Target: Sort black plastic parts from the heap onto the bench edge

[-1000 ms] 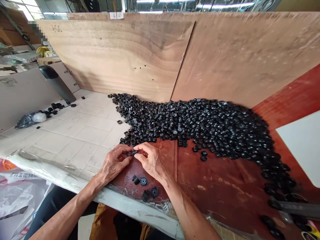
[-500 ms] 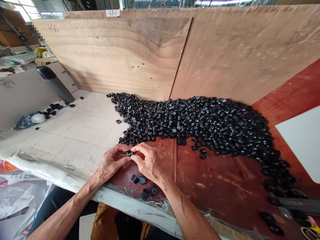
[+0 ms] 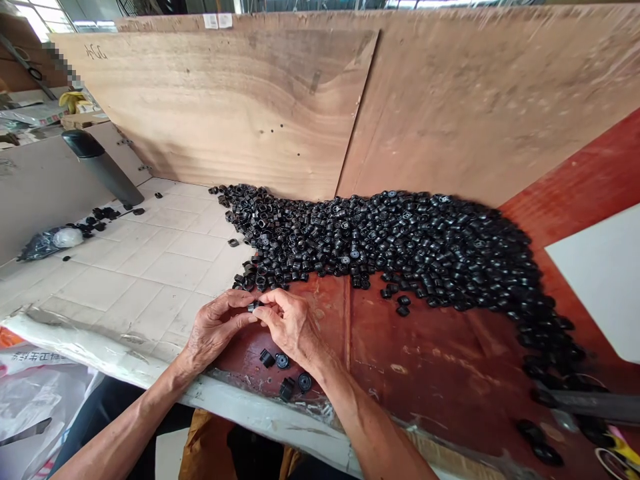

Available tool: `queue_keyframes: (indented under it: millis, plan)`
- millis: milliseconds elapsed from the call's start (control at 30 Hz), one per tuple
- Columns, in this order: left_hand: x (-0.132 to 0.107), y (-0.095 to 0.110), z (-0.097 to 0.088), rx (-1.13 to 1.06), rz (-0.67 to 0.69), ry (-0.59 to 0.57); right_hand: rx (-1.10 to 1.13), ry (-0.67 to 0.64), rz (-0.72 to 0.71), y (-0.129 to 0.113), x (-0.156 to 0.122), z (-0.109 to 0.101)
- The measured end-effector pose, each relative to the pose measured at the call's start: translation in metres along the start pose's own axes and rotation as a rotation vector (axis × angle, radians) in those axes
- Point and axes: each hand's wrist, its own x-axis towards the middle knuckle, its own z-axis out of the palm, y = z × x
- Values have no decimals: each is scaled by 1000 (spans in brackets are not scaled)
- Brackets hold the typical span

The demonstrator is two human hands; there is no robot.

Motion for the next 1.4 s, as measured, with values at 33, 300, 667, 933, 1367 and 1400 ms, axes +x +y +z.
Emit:
queue_keyframes:
  millis: [33, 300, 667, 933, 1367, 1400]
  plan:
    - [0, 0, 0, -8, -16, 3, -17, 10, -15, 1, 0, 0]
    - [0, 5, -1, -77, -155, 36, -69, 23, -206, 1, 4, -3]
    - [3, 7, -2, -162, -223, 43, -74, 46, -234, 2, 2, 2]
    - [2, 7, 0, -24, -5, 27, 87, -7, 42, -2, 0, 5]
    - [4, 9, 0, -224, -319, 14, -39, 97, -208, 1, 1, 4]
    - [5, 10, -1, -268, -373, -5, -56, 89, -260, 0, 1, 4]
